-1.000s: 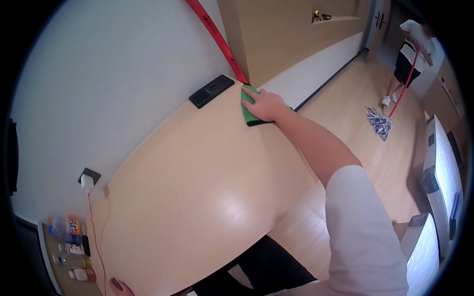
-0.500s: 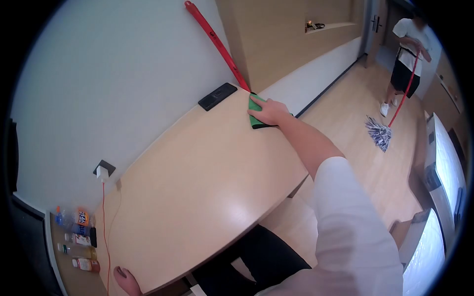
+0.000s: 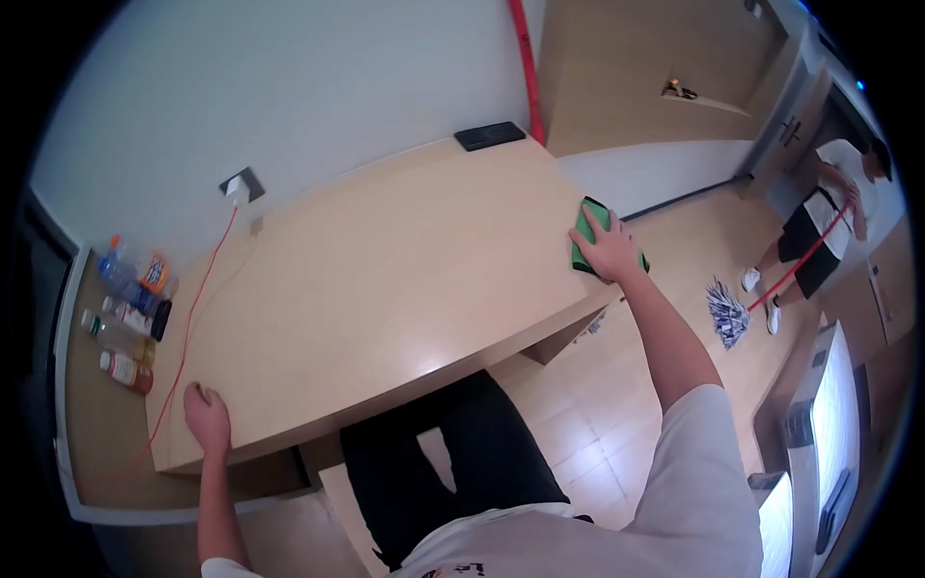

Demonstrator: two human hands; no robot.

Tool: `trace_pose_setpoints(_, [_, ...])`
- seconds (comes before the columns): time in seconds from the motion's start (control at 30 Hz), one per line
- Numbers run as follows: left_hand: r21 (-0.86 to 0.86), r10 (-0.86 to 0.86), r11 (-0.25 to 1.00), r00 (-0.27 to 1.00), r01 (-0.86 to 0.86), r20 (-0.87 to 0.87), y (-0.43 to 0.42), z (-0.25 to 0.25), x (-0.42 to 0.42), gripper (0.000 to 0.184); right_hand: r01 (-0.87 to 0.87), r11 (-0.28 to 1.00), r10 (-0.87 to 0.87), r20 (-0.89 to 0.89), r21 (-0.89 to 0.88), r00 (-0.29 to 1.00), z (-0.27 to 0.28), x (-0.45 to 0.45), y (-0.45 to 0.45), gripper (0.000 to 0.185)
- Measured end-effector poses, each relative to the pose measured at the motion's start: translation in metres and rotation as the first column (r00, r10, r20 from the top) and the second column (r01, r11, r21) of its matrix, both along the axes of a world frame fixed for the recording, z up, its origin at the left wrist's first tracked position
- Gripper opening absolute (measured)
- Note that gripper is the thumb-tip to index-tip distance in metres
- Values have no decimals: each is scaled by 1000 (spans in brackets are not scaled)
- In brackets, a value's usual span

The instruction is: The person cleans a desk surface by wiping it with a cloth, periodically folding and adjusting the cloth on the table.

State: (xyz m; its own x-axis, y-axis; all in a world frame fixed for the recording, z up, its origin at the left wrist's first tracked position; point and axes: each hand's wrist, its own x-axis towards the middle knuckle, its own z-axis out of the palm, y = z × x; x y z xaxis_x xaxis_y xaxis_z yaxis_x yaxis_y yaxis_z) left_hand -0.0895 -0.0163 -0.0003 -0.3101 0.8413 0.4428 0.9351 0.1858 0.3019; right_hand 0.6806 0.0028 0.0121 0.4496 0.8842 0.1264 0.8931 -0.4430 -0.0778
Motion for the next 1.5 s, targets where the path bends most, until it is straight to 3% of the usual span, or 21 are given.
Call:
trace_pose_setpoints(0.03, [8, 3, 1000, 999, -2, -34, 0, 1, 2, 35, 16, 999, -16, 15, -45, 1000, 7, -18, 7, 80])
trace_pose_setpoints(0.2, [-21, 17, 1000, 998, -18, -59, -1, -2, -2, 37, -383, 921, 380, 45, 70, 924, -6, -155, 65, 75])
trace_pose_setpoints(0.23, [11, 3, 1000, 999, -3, -34, 0, 0, 2, 37, -495, 868, 496, -73, 34, 865, 1, -200, 72, 76])
trace_pose_setpoints(0.3, [23, 13, 1000, 1000, -13, -7, -2, 1, 2, 36, -665, 728, 682, -79, 165, 727, -3, -295, 70, 76])
trace_pose_setpoints(0.33, [29, 13, 999, 1000, -13, 17, -1, 2, 4, 36, -705, 690, 722, -93, 162, 686, -4, -342, 62, 76])
trace_pose_setpoints(0.4, [35, 12, 999, 1000, -12, 9, -1, 4, 5, 36, -852, 497, 863, -196, 166, 465, 3, -415, 40, 78])
trace_pose_setpoints(0.5, [71, 4, 997, 1000, -3, -14, 3, -9, -1, 36, -917, 363, 926, -177, 167, 334, 7, -482, -1, 76])
trace_pose_setpoints(0.6, [43, -7, 999, 1000, 8, -28, -6, 0, 3, 35, -896, 318, 945, -182, 311, 272, 1, -489, -9, 71])
trace_pose_setpoints(0.63, [-17, -2, 1000, 1000, 2, -19, -9, 15, 16, 34, -825, 282, 958, -103, 490, 266, -9, -485, -7, 61])
trace_pose_setpoints(0.73, [86, -338, 930, 923, 358, -184, -12, 3, 15, 40, -760, 146, 972, 50, 633, 229, 19, -434, -44, 53])
trace_pose_setpoints(0.83, [-7, -531, 842, 826, 540, -191, -26, 11, 67, 50, -860, 120, 979, 84, 496, 185, -3, -408, -68, 49])
trace_pose_setpoints(0.97, [-129, -668, 744, 728, 656, -153, -39, 26, 92, 62, -851, 167, 959, 119, 498, 257, -19, -403, -73, 40])
trace_pose_setpoints(1.13, [-181, -649, 761, 725, 623, -231, -82, 39, 108, 63, -785, 276, 926, 65, 554, 371, -1, -380, -91, 30])
trace_pose_setpoints(1.27, [-28, -609, 783, 757, 621, -237, -97, 15, 112, 54, -783, 312, 923, 23, 538, 383, -8, -369, -96, 46])
trace_pose_setpoints(1.3, [26, -602, 782, 764, 623, -232, -100, 12, 115, 45, -807, 279, 930, 62, 520, 362, -5, -368, -98, 54])
trace_pose_setpoints(1.4, [42, -592, 782, 763, 622, -258, -109, 8, 114, 38, -811, 141, 952, 149, 568, 269, -14, -366, -96, 52])
trace_pose_setpoints(1.5, [222, -582, 752, 784, 620, -216, -124, 15, 122, 32, -715, 131, 950, 118, 687, 288, -1, -352, -100, 49])
